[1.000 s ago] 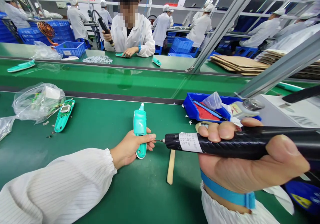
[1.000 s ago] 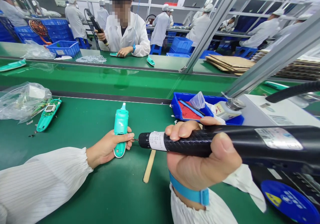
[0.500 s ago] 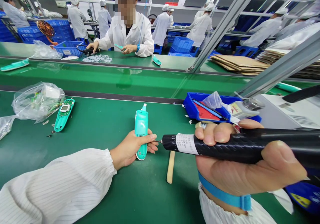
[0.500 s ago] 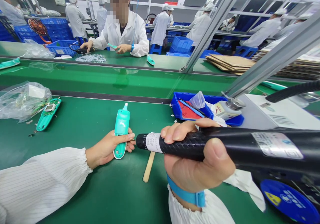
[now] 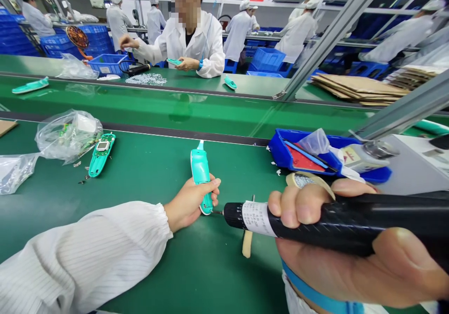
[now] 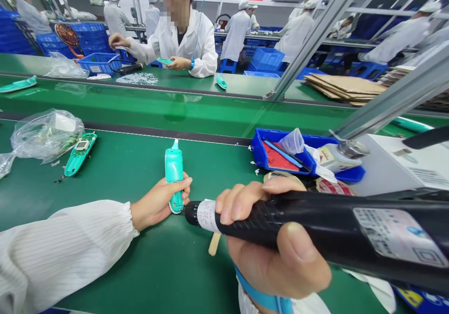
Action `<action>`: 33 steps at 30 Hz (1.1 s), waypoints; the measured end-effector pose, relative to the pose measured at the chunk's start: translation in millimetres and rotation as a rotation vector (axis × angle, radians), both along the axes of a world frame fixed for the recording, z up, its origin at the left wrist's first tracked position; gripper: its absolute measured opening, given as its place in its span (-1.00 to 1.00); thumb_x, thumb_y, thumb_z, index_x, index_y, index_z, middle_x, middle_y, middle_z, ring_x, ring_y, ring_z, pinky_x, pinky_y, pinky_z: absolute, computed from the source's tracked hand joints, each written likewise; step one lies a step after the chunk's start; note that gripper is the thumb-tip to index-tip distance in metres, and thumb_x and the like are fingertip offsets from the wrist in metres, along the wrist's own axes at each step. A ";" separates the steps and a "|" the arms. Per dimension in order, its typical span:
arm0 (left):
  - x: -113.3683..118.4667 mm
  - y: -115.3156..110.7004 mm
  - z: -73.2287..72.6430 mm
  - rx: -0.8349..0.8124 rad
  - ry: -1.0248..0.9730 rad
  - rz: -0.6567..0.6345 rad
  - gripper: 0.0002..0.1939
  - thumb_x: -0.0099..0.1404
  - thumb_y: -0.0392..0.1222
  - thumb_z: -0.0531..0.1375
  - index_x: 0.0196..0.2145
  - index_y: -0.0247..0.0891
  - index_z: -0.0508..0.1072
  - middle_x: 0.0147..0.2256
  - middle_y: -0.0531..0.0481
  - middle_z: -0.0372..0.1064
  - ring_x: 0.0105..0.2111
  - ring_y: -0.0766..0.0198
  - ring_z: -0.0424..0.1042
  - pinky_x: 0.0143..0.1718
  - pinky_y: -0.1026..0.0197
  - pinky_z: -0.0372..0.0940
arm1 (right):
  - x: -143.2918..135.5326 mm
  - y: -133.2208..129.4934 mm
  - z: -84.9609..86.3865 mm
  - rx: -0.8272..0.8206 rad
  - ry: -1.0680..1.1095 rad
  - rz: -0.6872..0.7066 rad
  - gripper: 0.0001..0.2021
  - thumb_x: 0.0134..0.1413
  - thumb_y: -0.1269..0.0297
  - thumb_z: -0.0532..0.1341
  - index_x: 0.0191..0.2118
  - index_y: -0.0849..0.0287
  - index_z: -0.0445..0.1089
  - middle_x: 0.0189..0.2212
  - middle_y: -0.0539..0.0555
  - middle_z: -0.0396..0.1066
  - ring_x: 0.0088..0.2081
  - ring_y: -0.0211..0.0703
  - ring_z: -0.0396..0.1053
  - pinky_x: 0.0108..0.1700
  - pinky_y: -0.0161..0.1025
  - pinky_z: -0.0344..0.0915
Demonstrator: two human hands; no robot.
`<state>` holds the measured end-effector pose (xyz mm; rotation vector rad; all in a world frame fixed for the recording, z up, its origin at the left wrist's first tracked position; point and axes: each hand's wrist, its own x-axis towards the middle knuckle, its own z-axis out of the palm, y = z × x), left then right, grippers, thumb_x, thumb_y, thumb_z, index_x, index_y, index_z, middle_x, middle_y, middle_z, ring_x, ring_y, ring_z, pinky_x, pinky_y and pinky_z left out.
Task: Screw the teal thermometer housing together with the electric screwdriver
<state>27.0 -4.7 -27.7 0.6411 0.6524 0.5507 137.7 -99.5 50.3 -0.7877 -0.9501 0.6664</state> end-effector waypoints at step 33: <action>-2.6 0.2 -1.4 -0.065 -0.037 0.025 -0.67 -0.02 -0.19 0.32 -0.40 -0.29 0.22 -0.57 0.15 0.15 -0.62 0.51 0.14 -0.58 0.39 0.08 | -16.1 2.2 -2.0 0.066 -0.217 0.073 -0.80 -0.01 0.08 0.26 -0.35 0.05 0.29 -0.64 -0.04 0.22 -0.64 -0.21 0.18 -0.58 -0.20 0.19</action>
